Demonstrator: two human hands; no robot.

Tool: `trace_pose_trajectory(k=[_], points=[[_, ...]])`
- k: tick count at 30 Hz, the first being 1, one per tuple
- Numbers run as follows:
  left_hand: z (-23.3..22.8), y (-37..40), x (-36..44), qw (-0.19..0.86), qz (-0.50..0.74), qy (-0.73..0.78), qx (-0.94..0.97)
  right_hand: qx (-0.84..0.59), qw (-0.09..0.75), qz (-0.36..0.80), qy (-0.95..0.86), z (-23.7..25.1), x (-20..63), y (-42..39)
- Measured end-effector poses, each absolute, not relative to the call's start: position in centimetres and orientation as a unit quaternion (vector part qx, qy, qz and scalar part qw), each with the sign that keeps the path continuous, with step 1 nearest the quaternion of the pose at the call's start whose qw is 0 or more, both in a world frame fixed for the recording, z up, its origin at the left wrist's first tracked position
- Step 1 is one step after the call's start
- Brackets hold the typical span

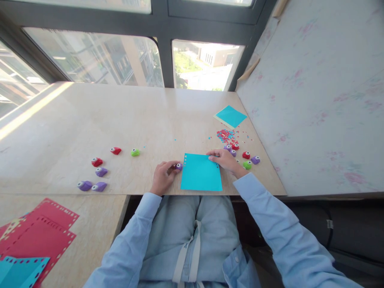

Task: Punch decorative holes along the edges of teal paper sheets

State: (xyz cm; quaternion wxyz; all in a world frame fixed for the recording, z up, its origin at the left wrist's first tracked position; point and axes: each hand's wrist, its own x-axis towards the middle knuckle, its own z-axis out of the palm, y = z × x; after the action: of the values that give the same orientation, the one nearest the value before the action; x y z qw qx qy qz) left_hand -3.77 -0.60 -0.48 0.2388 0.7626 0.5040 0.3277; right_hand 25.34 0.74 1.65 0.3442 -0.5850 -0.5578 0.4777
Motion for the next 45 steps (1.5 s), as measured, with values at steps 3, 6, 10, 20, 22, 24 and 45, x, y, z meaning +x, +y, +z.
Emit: trace_pose_trajectory(k=[3, 6, 10, 20, 22, 24, 45], points=[[-0.4, -0.6, -3.8, 0.239, 0.327, 0.5, 0.765, -0.591, 0.33, 0.461, -0.573, 1.3, 25.3, 1.2], [-0.4, -0.6, -3.8, 0.232, 0.325, 0.5, 0.768, -0.588, 0.322, 0.456, -0.585, 1.0, 25.2, 1.5], [-0.4, -0.7, -3.8, 0.226, 0.324, 0.499, 0.771, -0.583, 0.323, 0.461, -0.586, 1.0, 25.1, 1.8], [-0.5, -0.4, -3.8, 0.229, 0.349, 0.446, 0.792, -0.578, 0.328, 0.471, -0.58, 1.1, 24.3, 2.6], [-0.5, -0.4, -3.8, 0.227, 0.353, 0.442, 0.792, -0.578, 0.323, 0.468, -0.585, 1.2, 24.1, 2.8], [-0.5, -0.5, -3.7, 0.224, 0.36, 0.441, 0.791, -0.582, 0.314, 0.458, -0.594, 1.2, 23.9, 3.0], [0.0, -2.3, -4.1, 0.181, 0.353, 0.465, 0.791, -0.482, 0.153, 0.106, -0.856, 2.2, 19.4, -4.6]])
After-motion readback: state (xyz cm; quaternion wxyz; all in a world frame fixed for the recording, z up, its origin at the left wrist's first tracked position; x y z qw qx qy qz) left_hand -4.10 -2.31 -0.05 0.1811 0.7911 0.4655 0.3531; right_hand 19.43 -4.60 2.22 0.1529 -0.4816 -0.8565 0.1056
